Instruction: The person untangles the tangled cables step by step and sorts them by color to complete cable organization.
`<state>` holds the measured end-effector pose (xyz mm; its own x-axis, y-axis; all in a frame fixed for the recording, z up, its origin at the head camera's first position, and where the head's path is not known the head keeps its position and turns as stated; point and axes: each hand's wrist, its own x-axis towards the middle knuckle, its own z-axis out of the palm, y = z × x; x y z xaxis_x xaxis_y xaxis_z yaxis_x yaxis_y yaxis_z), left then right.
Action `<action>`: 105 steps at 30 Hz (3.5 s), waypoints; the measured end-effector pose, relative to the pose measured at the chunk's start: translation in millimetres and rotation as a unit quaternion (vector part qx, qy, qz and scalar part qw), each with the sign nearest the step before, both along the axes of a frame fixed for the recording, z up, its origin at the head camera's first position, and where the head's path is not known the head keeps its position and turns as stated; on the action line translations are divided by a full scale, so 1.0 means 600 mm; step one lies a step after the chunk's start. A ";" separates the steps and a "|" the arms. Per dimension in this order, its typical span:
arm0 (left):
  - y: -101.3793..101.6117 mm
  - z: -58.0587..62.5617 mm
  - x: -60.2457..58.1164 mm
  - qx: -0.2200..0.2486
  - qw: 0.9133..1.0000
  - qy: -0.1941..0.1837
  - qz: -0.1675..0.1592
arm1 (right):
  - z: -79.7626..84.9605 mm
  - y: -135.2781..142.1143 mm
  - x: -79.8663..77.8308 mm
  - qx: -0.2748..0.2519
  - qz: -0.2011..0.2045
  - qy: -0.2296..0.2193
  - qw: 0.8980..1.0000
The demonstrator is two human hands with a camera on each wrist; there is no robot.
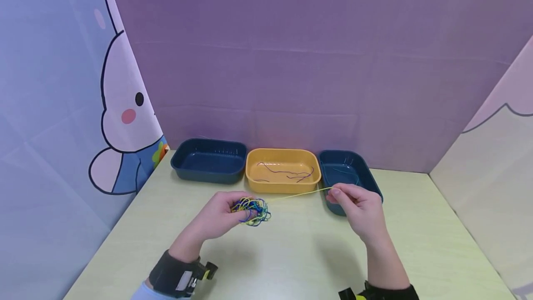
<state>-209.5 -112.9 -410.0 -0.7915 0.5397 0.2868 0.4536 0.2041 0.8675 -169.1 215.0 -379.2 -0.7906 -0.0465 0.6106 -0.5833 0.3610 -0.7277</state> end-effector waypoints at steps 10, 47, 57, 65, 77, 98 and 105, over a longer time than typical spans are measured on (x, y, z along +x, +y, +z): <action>-0.022 0.013 -0.001 -0.001 1.000 -0.027 -0.008 | -0.027 0.050 -0.016 -0.033 -0.071 -0.041 0.996; -0.058 0.017 -0.016 0.007 0.998 -0.012 0.057 | -0.018 0.081 -0.009 -0.042 -0.097 -0.089 0.990; -0.051 0.020 -0.011 0.006 0.999 -0.012 0.048 | -0.013 0.070 -0.006 -0.043 -0.070 -0.068 0.994; -0.029 0.016 -0.006 0.000 0.999 -0.026 0.025 | -0.019 0.032 -0.011 -0.021 0.005 -0.071 0.997; 0.005 0.006 0.001 -0.009 0.998 -0.031 -0.046 | 0.022 -0.063 0.027 0.024 0.074 -0.133 0.988; 0.011 0.002 0.008 -0.032 0.998 -0.043 -0.036 | 0.000 -0.123 0.022 0.041 0.133 -0.119 0.983; 0.010 0.005 0.009 -0.036 0.998 -0.034 -0.041 | 0.003 -0.126 0.023 0.041 0.116 -0.074 0.990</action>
